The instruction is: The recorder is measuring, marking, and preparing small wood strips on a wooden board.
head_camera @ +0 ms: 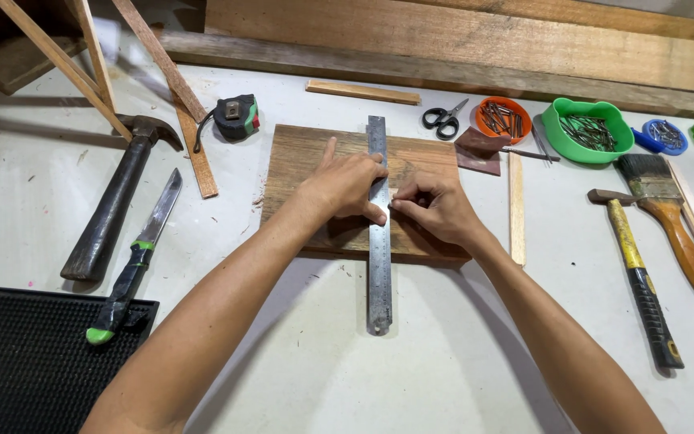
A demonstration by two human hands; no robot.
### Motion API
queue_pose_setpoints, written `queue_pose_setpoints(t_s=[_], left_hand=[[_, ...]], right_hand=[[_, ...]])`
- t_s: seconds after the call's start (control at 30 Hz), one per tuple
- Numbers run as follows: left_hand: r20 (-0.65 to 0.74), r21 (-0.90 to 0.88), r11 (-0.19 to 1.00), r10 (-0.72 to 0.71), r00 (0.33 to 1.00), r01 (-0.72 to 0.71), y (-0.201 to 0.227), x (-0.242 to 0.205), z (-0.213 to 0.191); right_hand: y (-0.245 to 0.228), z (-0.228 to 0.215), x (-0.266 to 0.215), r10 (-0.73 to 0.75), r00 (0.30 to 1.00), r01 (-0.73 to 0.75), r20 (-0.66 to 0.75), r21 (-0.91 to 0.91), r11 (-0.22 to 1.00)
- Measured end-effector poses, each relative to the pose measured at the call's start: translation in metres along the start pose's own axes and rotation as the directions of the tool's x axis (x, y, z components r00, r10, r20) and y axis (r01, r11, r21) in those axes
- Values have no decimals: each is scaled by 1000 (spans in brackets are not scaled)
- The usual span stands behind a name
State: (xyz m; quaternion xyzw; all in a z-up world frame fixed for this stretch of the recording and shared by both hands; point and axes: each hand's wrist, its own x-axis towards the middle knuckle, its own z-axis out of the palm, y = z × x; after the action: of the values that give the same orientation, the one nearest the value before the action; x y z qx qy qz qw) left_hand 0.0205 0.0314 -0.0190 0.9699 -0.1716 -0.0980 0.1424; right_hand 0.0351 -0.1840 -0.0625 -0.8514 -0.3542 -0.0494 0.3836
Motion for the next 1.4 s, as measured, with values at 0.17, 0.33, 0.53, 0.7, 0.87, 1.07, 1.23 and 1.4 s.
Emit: queue_pose_setpoints(t_s=[0.17, 0.33, 0.53, 0.7, 0.87, 1.07, 1.23, 1.4], left_hand=[[-24, -8, 1000, 5, 1000, -6, -4, 6, 7], [11, 5, 1000, -1, 1000, 1, -2, 5, 4], [-18, -24, 1000, 15, 1000, -16, -1, 1, 1], [20, -6, 1000, 3, 1000, -3, 1, -1, -3], [0, -16, 1000, 5, 1000, -5, -1, 0, 1], [15, -83, 997, 7, 1000, -6, -5, -2, 2], [-18, -203, 977, 54, 998, -56, -20, -3, 14], [-398, -152, 959, 160, 903, -237, -9, -6, 25]], right_hand=[[5, -1, 5, 310, 951, -290, 1, 356, 888], [11, 4, 15, 266, 964, -255, -2, 285, 924], [10, 6, 14, 283, 959, -281, 31, 261, 923], [5, 9, 15, 193, 980, -187, -49, 105, 977], [-2, 4, 9, 129, 991, -125, -48, 68, 990], [12, -3, -4, 216, 968, -248, 127, 359, 900], [7, 5, -6, 154, 988, -139, 2, 441, 887], [-2, 0, -11, 169, 975, -109, -147, 345, 932]])
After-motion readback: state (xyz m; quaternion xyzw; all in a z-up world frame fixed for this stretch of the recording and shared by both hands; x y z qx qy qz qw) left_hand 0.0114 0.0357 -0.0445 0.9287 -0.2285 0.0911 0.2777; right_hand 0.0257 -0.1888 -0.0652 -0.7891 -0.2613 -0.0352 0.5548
